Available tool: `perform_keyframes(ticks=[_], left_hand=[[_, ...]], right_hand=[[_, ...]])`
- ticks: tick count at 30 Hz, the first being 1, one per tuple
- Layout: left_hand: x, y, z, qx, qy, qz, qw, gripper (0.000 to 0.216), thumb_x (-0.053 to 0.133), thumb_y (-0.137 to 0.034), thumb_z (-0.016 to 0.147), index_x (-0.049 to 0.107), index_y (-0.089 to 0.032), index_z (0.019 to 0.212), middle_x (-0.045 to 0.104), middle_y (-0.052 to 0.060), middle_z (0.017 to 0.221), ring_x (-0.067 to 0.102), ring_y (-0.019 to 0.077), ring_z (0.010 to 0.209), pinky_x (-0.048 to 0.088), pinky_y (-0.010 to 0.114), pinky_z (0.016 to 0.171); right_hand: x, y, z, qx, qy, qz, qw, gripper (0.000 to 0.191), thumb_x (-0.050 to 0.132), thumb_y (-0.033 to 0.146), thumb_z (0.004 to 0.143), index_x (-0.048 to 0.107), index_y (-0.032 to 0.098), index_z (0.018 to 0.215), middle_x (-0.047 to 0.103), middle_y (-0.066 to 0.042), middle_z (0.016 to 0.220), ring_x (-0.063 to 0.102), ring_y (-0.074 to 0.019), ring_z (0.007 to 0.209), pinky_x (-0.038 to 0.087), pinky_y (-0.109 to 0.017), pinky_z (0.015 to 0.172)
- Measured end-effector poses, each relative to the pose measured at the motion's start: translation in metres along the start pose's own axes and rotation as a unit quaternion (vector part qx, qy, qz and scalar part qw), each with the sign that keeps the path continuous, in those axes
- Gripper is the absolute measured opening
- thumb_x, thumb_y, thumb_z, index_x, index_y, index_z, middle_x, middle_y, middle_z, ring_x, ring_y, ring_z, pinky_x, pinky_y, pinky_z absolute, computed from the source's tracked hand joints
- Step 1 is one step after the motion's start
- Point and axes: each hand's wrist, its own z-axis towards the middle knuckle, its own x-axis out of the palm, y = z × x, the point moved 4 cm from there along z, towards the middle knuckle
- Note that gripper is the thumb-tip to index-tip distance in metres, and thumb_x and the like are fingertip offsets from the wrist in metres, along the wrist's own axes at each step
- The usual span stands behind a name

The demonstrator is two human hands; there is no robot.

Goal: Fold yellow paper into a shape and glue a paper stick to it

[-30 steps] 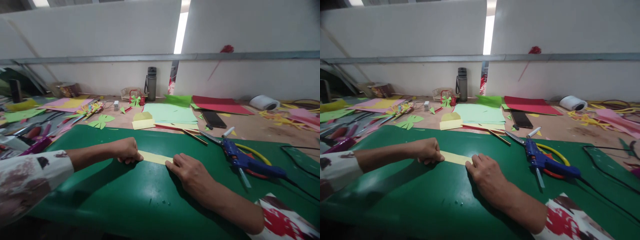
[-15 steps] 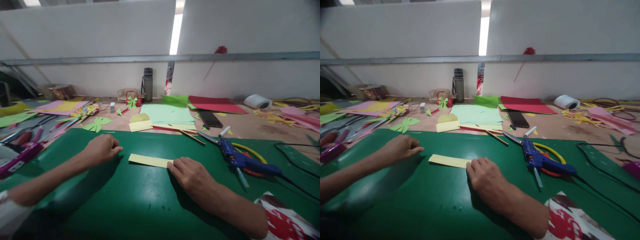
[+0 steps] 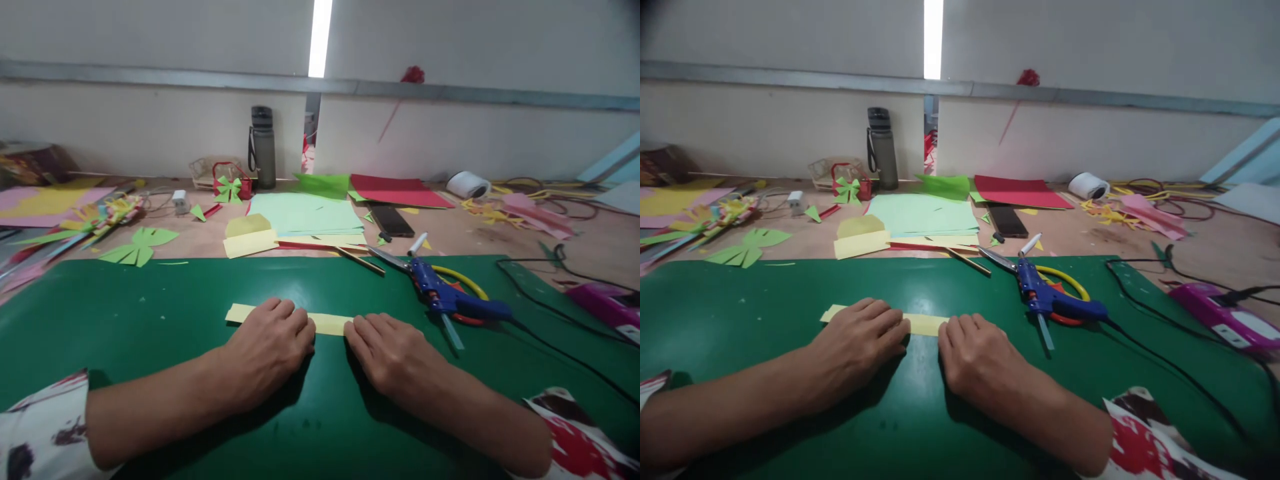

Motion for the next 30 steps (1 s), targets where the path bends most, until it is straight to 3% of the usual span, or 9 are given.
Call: perform_keyframes(ticks=[6,13,20,27,30], left_hand=[[0.001,0.002,0.001,-0.007,-0.02,-0.007,1.0,0.023,0.042,-0.031,0.092,0.055,-0.015,0.083,0.056,0.006,0.077,0.048,0.0209,0.068,0.038,0.035,0.06],[-0.002,0.005,0.006,0.024,-0.027,0.028,0.999,0.014,0.043,-0.011,0.085,0.055,-0.014,0.078,0.055,0.006,0.074,0.045,0.0198,0.064,0.036,0.034,0.057],[0.0,0.006,0.005,0.041,-0.057,0.019,0.997,0.017,0.04,-0.009,0.085,0.051,-0.016,0.073,0.051,0.005,0.068,0.041,0.0182,0.06,0.034,0.033,0.057],[0.002,0.01,0.002,0.04,-0.043,-0.023,0.998,0.018,0.038,-0.012,0.088,0.053,-0.016,0.08,0.051,0.005,0.071,0.041,0.0184,0.063,0.034,0.033,0.059],[0.003,0.011,0.001,0.035,-0.045,-0.037,0.998,0.019,0.038,-0.012,0.089,0.054,-0.016,0.08,0.051,0.005,0.072,0.041,0.018,0.063,0.034,0.033,0.059]], right_hand=[[0.001,-0.001,0.005,0.008,0.026,-0.013,1.0,0.019,0.042,0.004,0.082,0.061,0.009,0.082,0.06,-0.012,0.072,0.052,-0.0216,0.063,0.032,-0.035,0.058],[0.0,-0.008,0.01,0.025,0.008,0.01,1.0,0.022,0.041,0.005,0.083,0.058,0.014,0.07,0.052,-0.006,0.062,0.044,-0.0181,0.057,0.03,-0.036,0.061],[-0.005,-0.013,0.014,0.044,-0.043,0.052,0.997,0.025,0.038,0.012,0.089,0.062,0.011,0.082,0.057,-0.009,0.072,0.048,-0.0197,0.07,0.034,-0.038,0.07],[-0.007,-0.012,0.015,0.037,-0.042,0.12,0.991,0.029,0.038,0.006,0.085,0.06,0.014,0.067,0.05,-0.005,0.064,0.038,-0.0165,0.061,0.031,-0.033,0.06],[-0.003,-0.012,0.012,0.069,-0.047,0.152,0.985,0.031,0.037,0.006,0.086,0.06,0.015,0.067,0.05,-0.005,0.064,0.037,-0.0163,0.062,0.031,-0.032,0.06]])
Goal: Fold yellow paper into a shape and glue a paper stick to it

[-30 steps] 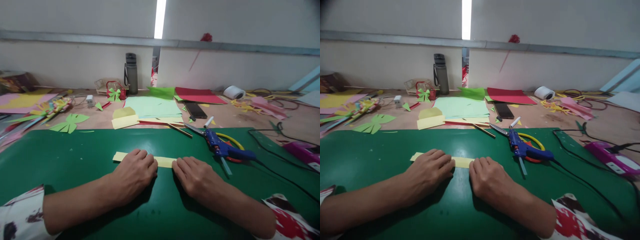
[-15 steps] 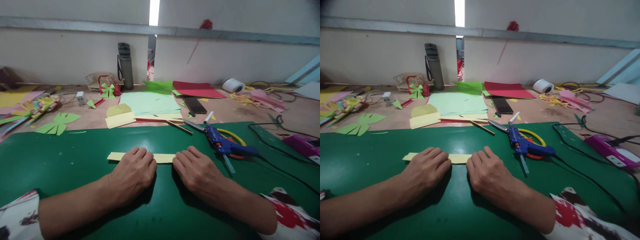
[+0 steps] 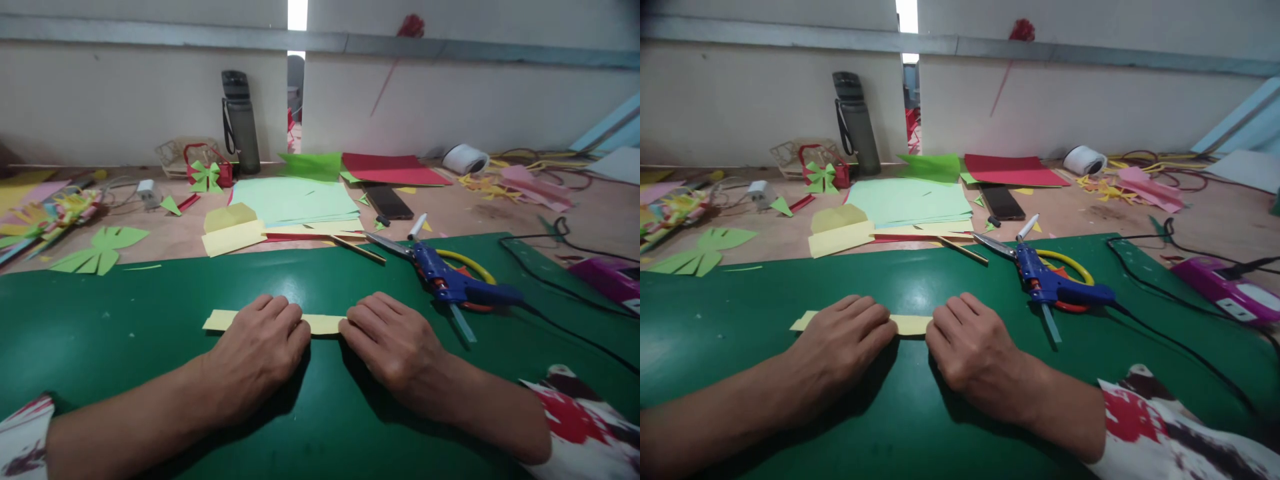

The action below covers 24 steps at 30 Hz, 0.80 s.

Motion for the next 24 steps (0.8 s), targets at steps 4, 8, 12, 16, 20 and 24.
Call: perform_keyframes(ticks=[4,8,12,16,20,24], left_hand=[[0.001,0.0,-0.005,-0.019,-0.019,-0.037,0.999,0.02,0.038,-0.01,0.088,0.056,-0.016,0.08,0.051,0.005,0.071,0.04,0.0176,0.063,0.034,0.033,0.061],[0.002,0.002,-0.009,-0.071,-0.025,-0.081,0.994,0.024,0.036,-0.008,0.088,0.056,-0.016,0.078,0.053,0.004,0.071,0.041,0.0169,0.063,0.032,0.033,0.062],[0.004,0.01,-0.009,-0.124,-0.037,-0.135,0.982,0.029,0.034,-0.01,0.089,0.054,-0.017,0.069,0.053,0.003,0.068,0.041,0.0162,0.061,0.029,0.033,0.061],[0.005,0.018,-0.008,-0.169,-0.03,-0.196,0.965,0.031,0.035,-0.021,0.091,0.053,-0.018,0.065,0.052,0.003,0.064,0.04,0.0169,0.061,0.026,0.034,0.06],[0.004,0.021,-0.007,-0.189,-0.026,-0.192,0.963,0.034,0.035,-0.027,0.092,0.053,-0.019,0.064,0.051,0.002,0.063,0.039,0.0179,0.063,0.024,0.035,0.062],[0.003,0.025,-0.003,-0.201,-0.02,-0.162,0.966,0.035,0.037,-0.029,0.091,0.053,-0.019,0.061,0.051,0.003,0.061,0.038,0.0186,0.062,0.021,0.034,0.061]], right_hand=[[0.004,-0.007,-0.008,0.087,0.004,0.068,0.994,0.028,0.041,0.009,0.087,0.057,0.016,0.065,0.051,-0.004,0.067,0.039,-0.0152,0.064,0.031,-0.029,0.06],[0.007,-0.016,-0.013,0.147,0.018,0.157,0.976,0.025,0.045,0.015,0.088,0.055,0.016,0.066,0.051,-0.003,0.067,0.043,-0.0152,0.067,0.033,-0.029,0.061],[0.008,-0.024,-0.013,0.203,0.031,0.214,0.955,0.02,0.05,0.015,0.086,0.053,0.017,0.067,0.051,-0.002,0.07,0.045,-0.0154,0.069,0.033,-0.029,0.063],[0.006,-0.026,-0.012,0.236,0.059,0.226,0.943,0.021,0.048,0.015,0.087,0.051,0.018,0.067,0.049,-0.001,0.071,0.044,-0.0149,0.07,0.031,-0.031,0.067],[0.006,-0.027,-0.01,0.247,0.057,0.21,0.944,0.022,0.046,0.016,0.087,0.049,0.018,0.065,0.049,-0.001,0.073,0.044,-0.0156,0.072,0.03,-0.034,0.072],[0.007,-0.028,-0.009,0.252,0.059,0.182,0.949,0.022,0.043,0.016,0.086,0.048,0.018,0.064,0.049,-0.003,0.074,0.043,-0.0165,0.071,0.03,-0.035,0.071]])
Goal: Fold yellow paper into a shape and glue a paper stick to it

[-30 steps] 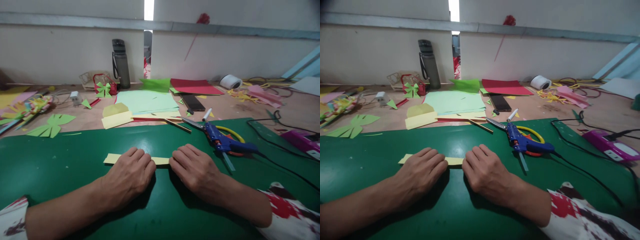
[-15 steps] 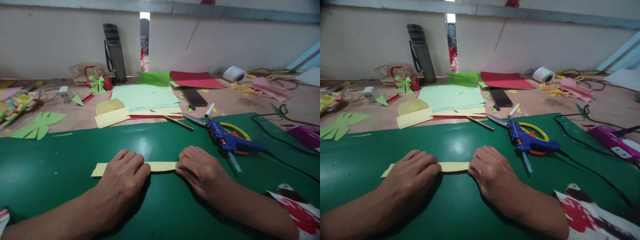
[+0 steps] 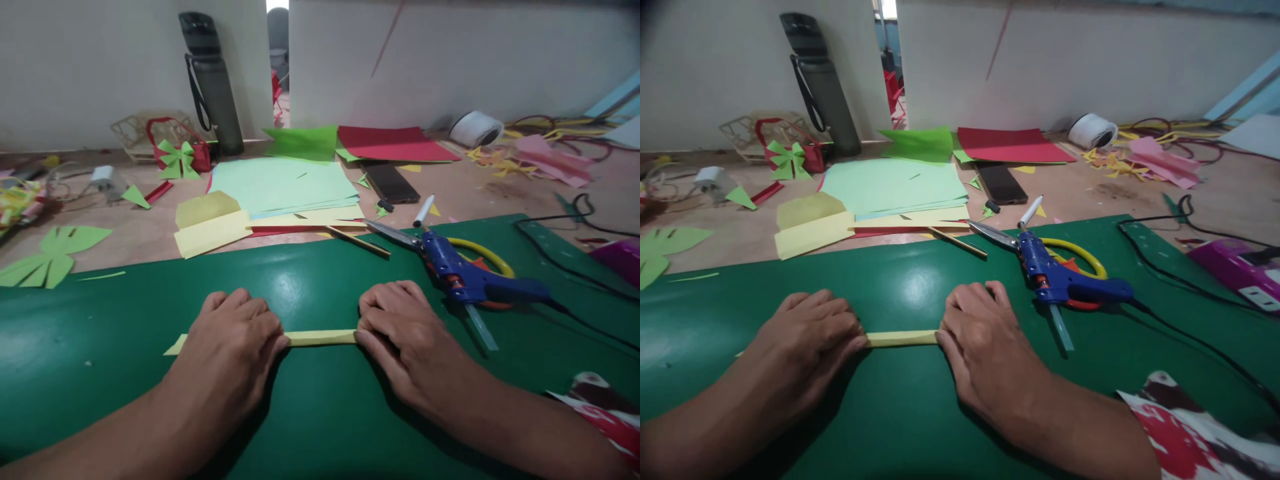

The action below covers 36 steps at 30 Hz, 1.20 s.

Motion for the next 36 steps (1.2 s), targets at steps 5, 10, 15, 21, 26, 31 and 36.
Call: perform_keyframes(ticks=[5,10,15,21,26,31,36], left_hand=[[-0.001,0.005,0.009,-0.047,0.09,0.055,0.993,0.03,0.046,-0.029,0.086,0.057,-0.018,0.06,0.053,0.004,0.063,0.04,0.0194,0.065,0.021,0.033,0.061],[-0.001,0.006,0.011,-0.037,0.102,0.071,0.992,0.031,0.046,-0.03,0.086,0.057,-0.018,0.059,0.052,0.003,0.063,0.04,0.0189,0.066,0.02,0.034,0.062],[0.0,0.005,0.011,-0.008,0.074,0.087,0.993,0.032,0.043,-0.027,0.087,0.056,-0.018,0.059,0.051,0.004,0.062,0.037,0.0183,0.065,0.019,0.034,0.063],[0.001,0.006,0.01,-0.011,0.081,0.08,0.993,0.031,0.044,-0.028,0.087,0.055,-0.019,0.059,0.052,0.003,0.062,0.037,0.0185,0.065,0.019,0.034,0.063],[0.001,0.005,0.008,-0.004,0.065,0.103,0.993,0.032,0.039,-0.024,0.088,0.053,-0.018,0.06,0.05,0.004,0.063,0.037,0.0185,0.064,0.02,0.035,0.063],[0.001,-0.001,0.01,0.006,0.107,0.153,0.982,0.027,0.039,-0.018,0.087,0.054,-0.018,0.064,0.052,0.005,0.067,0.04,0.0196,0.066,0.022,0.036,0.063],[0.001,-0.004,0.008,0.003,0.115,0.175,0.978,0.024,0.042,-0.017,0.088,0.053,-0.02,0.067,0.052,0.003,0.068,0.042,0.0205,0.066,0.024,0.037,0.065]], right_hand=[[0.001,-0.001,0.003,0.012,0.006,-0.017,1.0,0.02,0.044,0.012,0.082,0.046,0.017,0.062,0.049,-0.003,0.073,0.044,-0.0166,0.072,0.029,-0.036,0.073],[0.002,-0.002,0.005,0.018,0.023,-0.02,0.999,0.021,0.045,0.011,0.08,0.043,0.018,0.06,0.048,-0.002,0.072,0.043,-0.0162,0.072,0.029,-0.035,0.073],[0.002,-0.001,0.008,0.014,0.036,-0.037,0.999,0.018,0.044,0.015,0.08,0.045,0.017,0.063,0.049,-0.003,0.073,0.042,-0.0171,0.072,0.028,-0.037,0.076],[0.0,0.001,0.009,0.001,0.034,-0.065,0.997,0.021,0.041,0.016,0.082,0.047,0.017,0.062,0.051,-0.003,0.071,0.043,-0.0173,0.07,0.027,-0.038,0.077],[0.001,0.0,0.011,-0.002,0.042,-0.07,0.997,0.022,0.041,0.017,0.083,0.047,0.017,0.061,0.051,-0.003,0.069,0.042,-0.0167,0.068,0.027,-0.038,0.076],[0.002,0.0,0.011,-0.01,0.046,-0.08,0.996,0.022,0.042,0.018,0.083,0.048,0.017,0.062,0.051,-0.003,0.069,0.042,-0.017,0.068,0.026,-0.038,0.076],[0.001,-0.001,0.012,-0.005,0.055,-0.081,0.995,0.02,0.043,0.017,0.083,0.047,0.018,0.063,0.051,-0.002,0.071,0.043,-0.0175,0.07,0.026,-0.038,0.077]])
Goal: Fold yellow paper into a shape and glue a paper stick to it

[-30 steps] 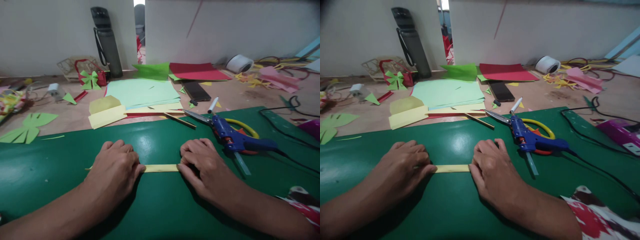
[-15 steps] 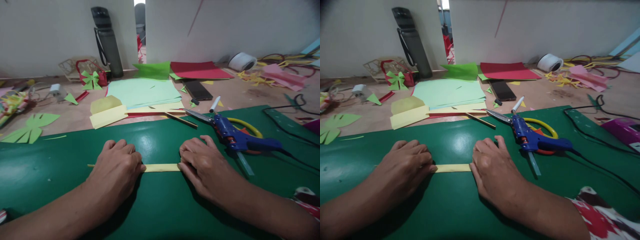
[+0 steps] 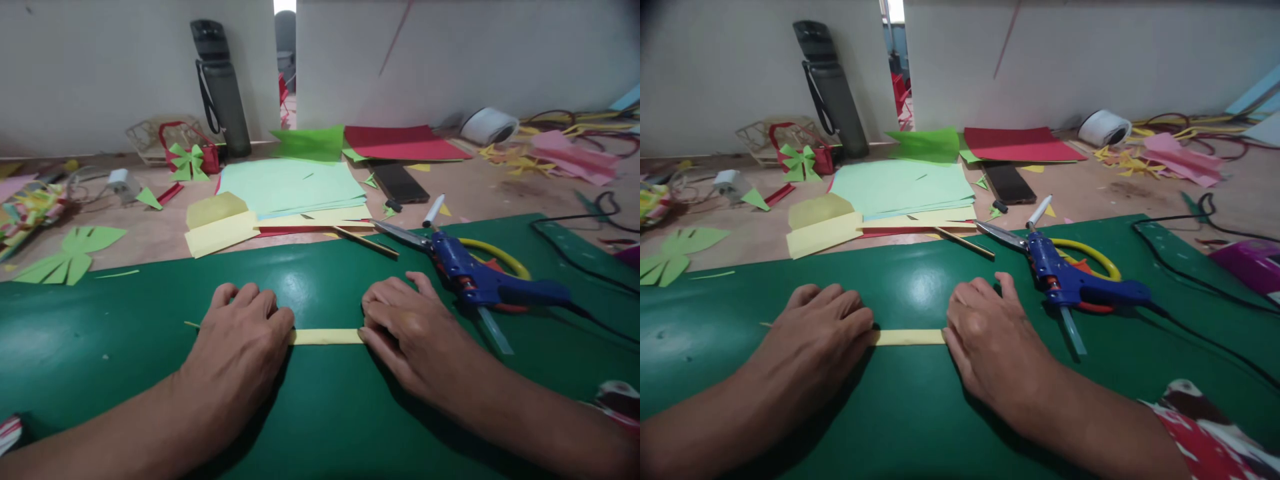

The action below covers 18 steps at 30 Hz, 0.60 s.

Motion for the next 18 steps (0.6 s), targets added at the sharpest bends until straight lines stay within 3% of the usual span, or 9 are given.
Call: perform_keyframes(ticks=[5,7,11,18], left_hand=[[0.001,-0.003,-0.005,0.004,-0.024,0.051,0.998,0.019,0.046,-0.014,0.086,0.055,-0.021,0.07,0.05,0.003,0.069,0.043,0.0231,0.071,0.027,0.041,0.071],[0.0,-0.006,-0.006,0.022,-0.032,0.061,0.997,0.015,0.047,-0.013,0.085,0.058,-0.023,0.086,0.05,0.003,0.073,0.043,0.0237,0.073,0.028,0.042,0.073],[-0.002,-0.009,-0.007,0.1,-0.034,0.039,0.994,0.044,0.042,-0.014,0.089,0.04,-0.037,0.126,0.051,0.002,0.08,0.044,0.0216,0.073,0.028,0.041,0.074],[-0.001,-0.001,-0.011,0.162,-0.035,-0.003,0.986,0.04,0.039,-0.022,0.092,0.041,-0.039,0.128,0.051,0.003,0.081,0.041,0.0197,0.071,0.026,0.041,0.074]], right_hand=[[0.001,-0.004,-0.002,0.012,0.004,0.033,0.999,0.016,0.049,0.016,0.082,0.049,0.018,0.067,0.052,-0.001,0.073,0.045,-0.0172,0.073,0.026,-0.037,0.075],[0.001,-0.003,-0.005,-0.006,-0.015,0.027,0.999,0.011,0.047,0.014,0.084,0.055,0.019,0.077,0.053,-0.001,0.075,0.046,-0.0175,0.075,0.026,-0.041,0.08],[0.0,0.006,-0.011,-0.118,-0.073,-0.047,0.989,0.037,0.033,0.008,0.089,0.058,0.025,0.109,0.055,-0.003,0.079,0.049,-0.0183,0.078,0.022,-0.055,0.089],[0.0,0.015,-0.014,-0.244,-0.08,-0.098,0.961,0.034,0.035,0.012,0.09,0.06,0.022,0.112,0.055,-0.003,0.071,0.048,-0.0171,0.072,0.023,-0.059,0.092]])
